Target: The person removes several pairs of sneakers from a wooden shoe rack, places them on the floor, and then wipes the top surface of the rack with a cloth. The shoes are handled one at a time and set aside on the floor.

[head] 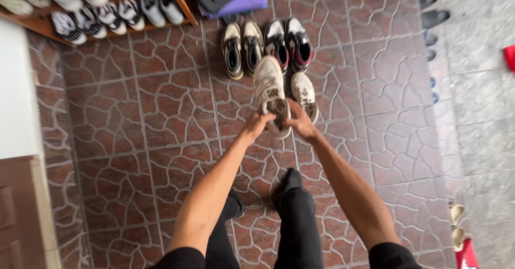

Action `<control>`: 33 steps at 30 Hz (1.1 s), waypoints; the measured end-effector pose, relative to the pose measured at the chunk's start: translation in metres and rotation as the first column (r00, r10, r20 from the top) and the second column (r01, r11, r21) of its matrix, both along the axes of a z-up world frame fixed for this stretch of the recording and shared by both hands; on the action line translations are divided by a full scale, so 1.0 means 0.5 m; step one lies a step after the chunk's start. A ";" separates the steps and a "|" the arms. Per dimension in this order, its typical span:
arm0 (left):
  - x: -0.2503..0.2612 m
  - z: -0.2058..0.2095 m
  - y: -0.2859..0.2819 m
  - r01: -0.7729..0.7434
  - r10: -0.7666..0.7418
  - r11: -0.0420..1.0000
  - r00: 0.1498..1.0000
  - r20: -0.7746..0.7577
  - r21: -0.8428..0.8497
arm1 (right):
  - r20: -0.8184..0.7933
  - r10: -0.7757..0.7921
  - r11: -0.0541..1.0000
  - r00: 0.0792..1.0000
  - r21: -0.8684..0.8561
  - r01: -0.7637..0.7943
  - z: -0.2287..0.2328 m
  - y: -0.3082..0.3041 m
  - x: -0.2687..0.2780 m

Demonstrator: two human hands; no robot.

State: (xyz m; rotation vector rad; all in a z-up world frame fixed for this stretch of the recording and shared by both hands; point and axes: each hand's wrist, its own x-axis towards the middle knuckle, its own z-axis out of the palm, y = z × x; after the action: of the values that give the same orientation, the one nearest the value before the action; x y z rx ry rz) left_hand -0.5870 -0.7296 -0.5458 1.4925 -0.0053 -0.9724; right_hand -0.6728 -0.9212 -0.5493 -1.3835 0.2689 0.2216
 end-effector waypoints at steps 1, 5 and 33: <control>0.006 -0.051 -0.009 0.018 -0.018 1.000 1.000 0.010 -0.023 | 0.019 0.006 1.000 1.000 -0.022 -0.005 -0.046 -0.012 0.011; 0.022 -0.215 -0.027 0.011 -0.011 0.999 1.000 0.005 -0.044 | 0.001 -0.019 0.997 1.000 -0.077 0.019 -0.200 -0.031 0.036; -0.006 -0.705 -0.112 0.079 -0.079 0.997 0.997 0.027 0.014 | 0.138 0.024 0.940 0.990 -0.340 0.025 -0.618 -0.080 -0.025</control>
State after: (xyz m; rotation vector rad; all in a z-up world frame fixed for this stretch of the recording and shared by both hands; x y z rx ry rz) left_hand -0.5899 -0.7857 -0.8981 1.5272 -0.0783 -1.0166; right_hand -0.6853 -0.9614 -0.8581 -1.7349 0.1950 0.0769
